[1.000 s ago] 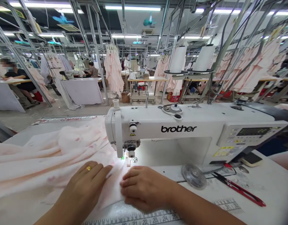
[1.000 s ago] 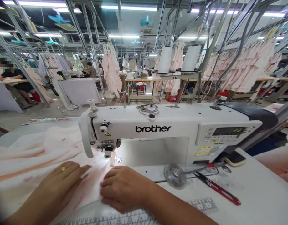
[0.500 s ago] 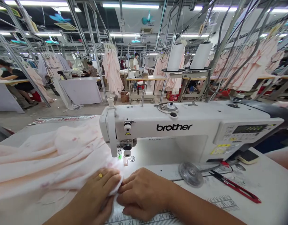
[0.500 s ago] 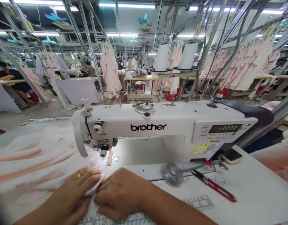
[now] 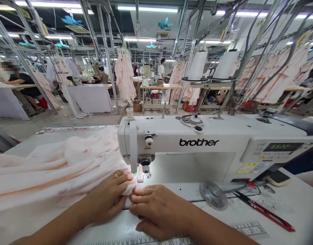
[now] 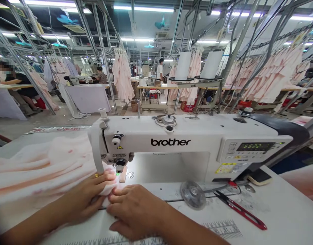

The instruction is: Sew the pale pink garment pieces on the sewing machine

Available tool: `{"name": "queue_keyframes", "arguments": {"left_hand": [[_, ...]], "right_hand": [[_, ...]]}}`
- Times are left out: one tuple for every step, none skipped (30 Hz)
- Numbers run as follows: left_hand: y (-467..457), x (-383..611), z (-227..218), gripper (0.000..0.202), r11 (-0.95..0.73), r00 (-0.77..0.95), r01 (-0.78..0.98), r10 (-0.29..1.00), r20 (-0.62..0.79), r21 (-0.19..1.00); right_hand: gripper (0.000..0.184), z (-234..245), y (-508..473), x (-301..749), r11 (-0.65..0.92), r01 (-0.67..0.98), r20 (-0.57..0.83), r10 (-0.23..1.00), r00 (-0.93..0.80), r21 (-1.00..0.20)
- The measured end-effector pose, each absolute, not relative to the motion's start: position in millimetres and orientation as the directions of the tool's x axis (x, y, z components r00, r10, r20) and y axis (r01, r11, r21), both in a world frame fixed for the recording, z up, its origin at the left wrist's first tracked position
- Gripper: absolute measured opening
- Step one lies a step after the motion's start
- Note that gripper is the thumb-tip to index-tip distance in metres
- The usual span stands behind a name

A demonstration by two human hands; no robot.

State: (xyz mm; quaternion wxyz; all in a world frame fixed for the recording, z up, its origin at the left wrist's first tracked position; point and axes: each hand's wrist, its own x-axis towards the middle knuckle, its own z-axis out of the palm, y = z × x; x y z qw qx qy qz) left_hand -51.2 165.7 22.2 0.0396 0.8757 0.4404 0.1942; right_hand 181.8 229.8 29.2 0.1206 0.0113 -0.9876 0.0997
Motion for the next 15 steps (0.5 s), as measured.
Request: {"name": "queue_keyframes", "arguments": {"left_hand": [[168.2,-50.7,23.7,0.038,-0.610,0.539,0.753,0.787,0.302,0.246],[170.7,-50.4,25.3,0.035,-0.610,0.540,0.752,0.787,0.298,0.250],[172.9,-50.1,26.8,0.032,-0.611,0.541,0.750,0.787,0.296,0.254],[174.7,-50.0,28.1,0.030,-0.610,0.540,0.750,0.788,0.294,0.258],[175.7,-49.7,29.1,0.027,-0.608,0.538,0.751,0.790,0.293,0.258],[175.9,-49.4,29.9,0.025,-0.606,0.536,0.754,0.791,0.295,0.254],[175.2,-48.8,30.5,0.024,-0.600,0.528,0.761,0.794,0.301,0.246],[173.6,-47.8,30.9,0.022,-0.590,0.518,0.773,0.799,0.304,0.235],[171.5,-46.6,31.1,0.022,-0.582,0.509,0.783,0.802,0.311,0.218],[169.0,-45.1,30.9,0.021,-0.581,0.507,0.790,0.799,0.324,0.195],[166.4,-43.3,30.4,0.022,-0.588,0.514,0.792,0.786,0.343,0.163],[164.1,-41.3,29.4,0.023,-0.600,0.529,0.791,0.769,0.358,0.122],[162.2,-39.3,27.9,0.023,-0.614,0.549,0.786,0.748,0.372,0.075],[161.0,-37.3,26.0,0.023,-0.624,0.568,0.781,0.728,0.385,0.028],[160.4,-35.3,23.9,0.022,-0.625,0.579,0.780,0.716,0.390,-0.011]], "right_hand": [[0.022,29.8,230.3,181.6,0.980,-0.034,0.250,0.017,-0.968,-0.197],[0.022,30.5,230.8,181.6,0.979,-0.025,0.258,0.029,-0.966,-0.204],[0.022,31.1,231.5,181.7,0.977,-0.023,0.262,0.035,-0.965,-0.213],[0.021,31.7,232.1,181.9,0.975,-0.026,0.263,0.033,-0.964,-0.220],[0.020,32.0,232.8,182.3,0.974,-0.035,0.262,0.026,-0.965,-0.225],[0.019,32.2,233.3,182.6,0.973,-0.044,0.262,0.017,-0.965,-0.226],[0.018,32.2,233.9,183.0,0.973,-0.054,0.264,0.007,-0.965,-0.223],[0.018,31.9,234.3,183.3,0.974,-0.062,0.267,-0.002,-0.964,-0.219],[0.018,31.6,234.7,183.5,0.974,-0.070,0.272,-0.009,-0.962,-0.216],[0.019,31.2,235.0,183.6,0.974,-0.077,0.276,-0.015,-0.961,-0.214],[0.019,30.8,235.3,183.8,0.973,-0.080,0.280,-0.016,-0.960,-0.216],[0.020,30.5,235.6,183.8,0.973,-0.081,0.283,-0.016,-0.959,-0.218],[0.020,30.4,235.8,183.9,0.972,-0.080,0.282,-0.015,-0.959,-0.222],[0.020,30.4,236.0,184.0,0.971,-0.079,0.279,-0.013,-0.960,-0.226],[0.020,30.6,236.2,184.2,0.970,-0.077,0.275,-0.010,-0.961,-0.232]]}}
